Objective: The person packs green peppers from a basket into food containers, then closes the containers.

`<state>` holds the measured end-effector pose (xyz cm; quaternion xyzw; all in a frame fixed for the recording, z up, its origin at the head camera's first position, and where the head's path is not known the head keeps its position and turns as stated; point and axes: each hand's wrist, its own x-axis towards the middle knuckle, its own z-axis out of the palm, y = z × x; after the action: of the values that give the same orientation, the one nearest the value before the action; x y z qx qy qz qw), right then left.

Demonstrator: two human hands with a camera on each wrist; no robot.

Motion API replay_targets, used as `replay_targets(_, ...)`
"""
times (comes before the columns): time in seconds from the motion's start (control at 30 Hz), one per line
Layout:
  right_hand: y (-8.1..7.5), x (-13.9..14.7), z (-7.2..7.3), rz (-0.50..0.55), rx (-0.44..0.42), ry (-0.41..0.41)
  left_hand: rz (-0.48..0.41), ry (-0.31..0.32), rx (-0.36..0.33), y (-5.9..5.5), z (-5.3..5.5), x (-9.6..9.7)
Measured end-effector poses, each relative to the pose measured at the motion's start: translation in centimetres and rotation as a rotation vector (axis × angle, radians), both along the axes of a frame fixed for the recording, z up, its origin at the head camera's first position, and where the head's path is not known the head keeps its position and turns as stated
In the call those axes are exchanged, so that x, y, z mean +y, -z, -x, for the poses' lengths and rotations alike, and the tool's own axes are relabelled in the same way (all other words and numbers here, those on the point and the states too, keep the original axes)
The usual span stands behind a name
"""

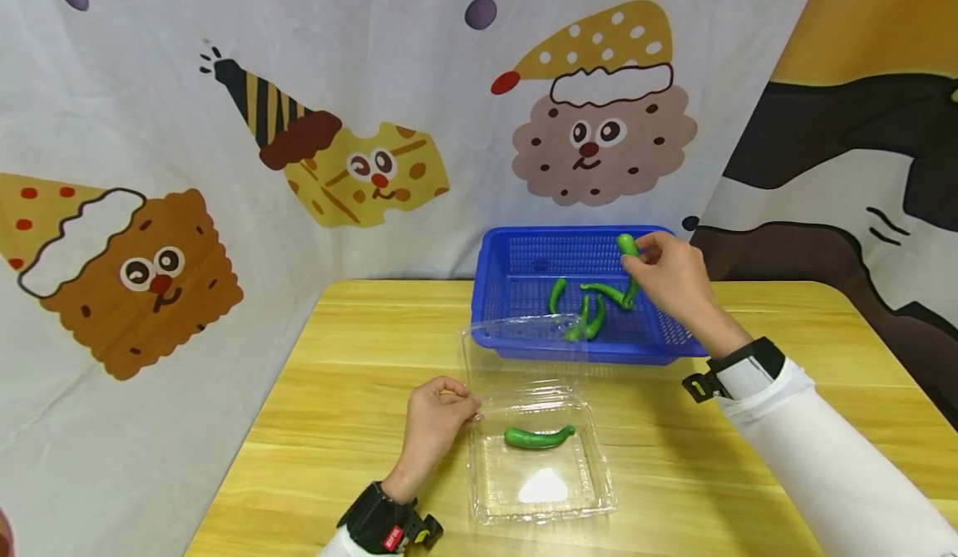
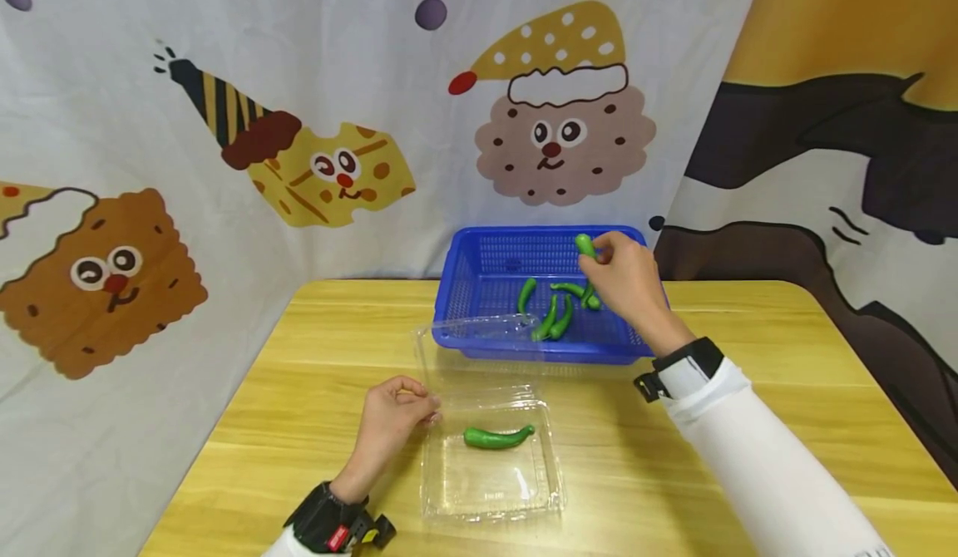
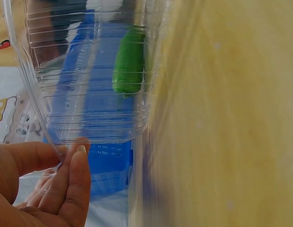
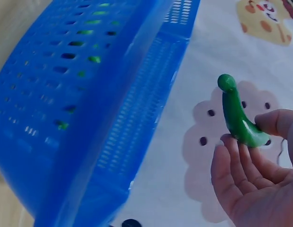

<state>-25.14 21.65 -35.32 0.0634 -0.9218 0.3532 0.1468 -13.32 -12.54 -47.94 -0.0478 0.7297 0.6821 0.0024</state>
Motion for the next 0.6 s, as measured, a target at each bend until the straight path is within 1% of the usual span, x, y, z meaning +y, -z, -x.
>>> replay_targets(0.13,-0.5,-0.5,-1.0,0.015,0.058,-0.043,0.002,-0.002,0.002,0.0,0.0,0.0)
replay_targets(0.4,-1.3,-2.0,-2.9,0.050,0.165,-0.179,-0.005,-0.006,-0.002,0.1,0.1,0.1)
replay_targets(0.6,-1.5,-3.2,-4.2,0.045,0.255,-0.278,-0.009,-0.005,-0.004,0.1,0.1,0.1)
